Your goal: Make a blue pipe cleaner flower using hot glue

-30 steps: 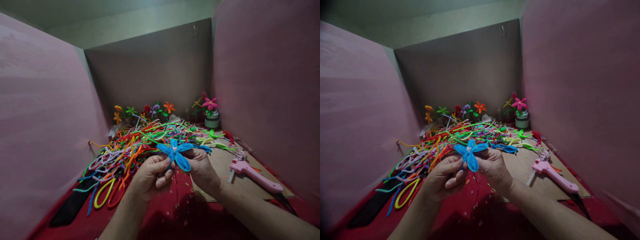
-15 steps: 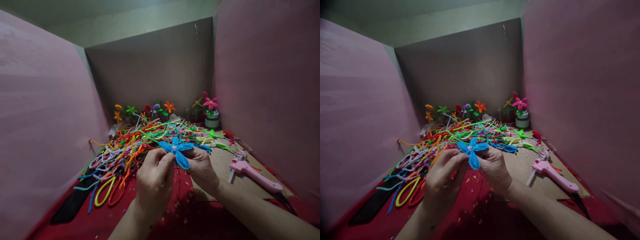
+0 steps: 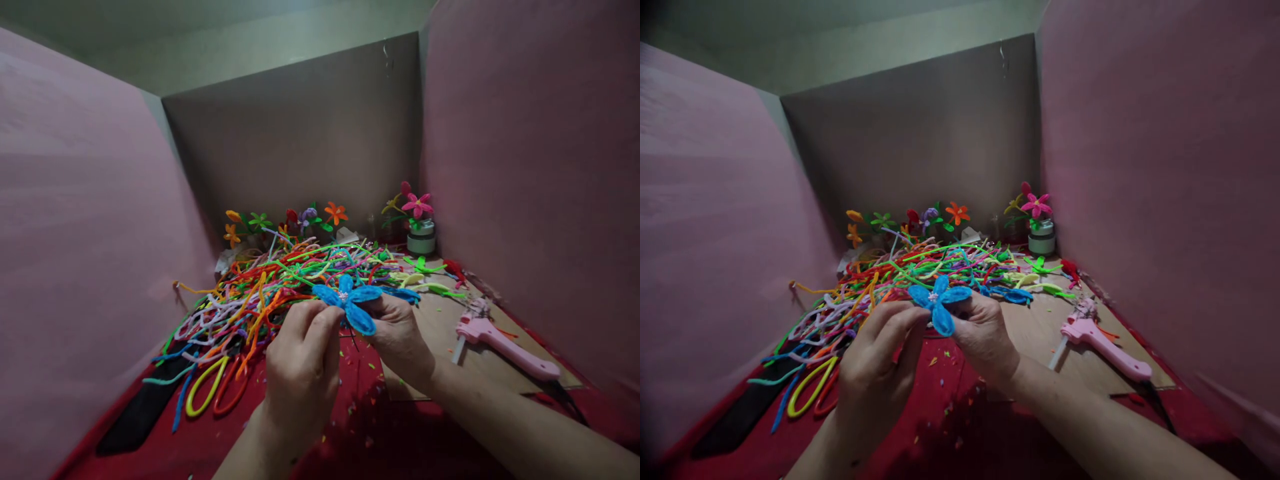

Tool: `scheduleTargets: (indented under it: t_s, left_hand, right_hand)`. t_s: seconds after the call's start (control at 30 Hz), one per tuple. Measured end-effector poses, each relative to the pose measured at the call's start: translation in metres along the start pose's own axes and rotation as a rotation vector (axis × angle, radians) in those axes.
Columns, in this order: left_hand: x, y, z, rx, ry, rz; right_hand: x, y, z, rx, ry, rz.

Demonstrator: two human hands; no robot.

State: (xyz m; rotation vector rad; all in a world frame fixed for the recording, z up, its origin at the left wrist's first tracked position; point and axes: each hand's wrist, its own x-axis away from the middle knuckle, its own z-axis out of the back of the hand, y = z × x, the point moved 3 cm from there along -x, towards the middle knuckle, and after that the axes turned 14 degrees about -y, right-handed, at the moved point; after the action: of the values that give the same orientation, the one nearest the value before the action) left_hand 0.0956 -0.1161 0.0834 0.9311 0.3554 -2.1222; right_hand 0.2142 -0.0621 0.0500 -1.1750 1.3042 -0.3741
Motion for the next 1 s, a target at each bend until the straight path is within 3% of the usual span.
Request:
scheduleTargets:
  t_s: [0.27, 0.47, 0.67, 1.0]
  left_hand:
    - [0.006, 0.004, -0.005, -0.232, -0.011, -0.163]
    - [0.003, 0.003, -0.006, -0.286, -0.085, -0.183]
    - [0.002, 0.003, -0.001, -0.147, -0.033, -0.116]
    - [0.005, 0.011, -0.006, -0.417, -0.135, -0.273]
  right_hand:
    - [0.002, 0.001, 0.001, 0.036, -0.031, 0.03]
    - [0.002, 0.005, 0.002, 0.044, -0.005, 0.02]
    - [0.001, 0.003, 0.001, 0.112, -0.002, -0.002]
    - [0.001, -0.001, 0.002, 0.148, -0.032, 0.034]
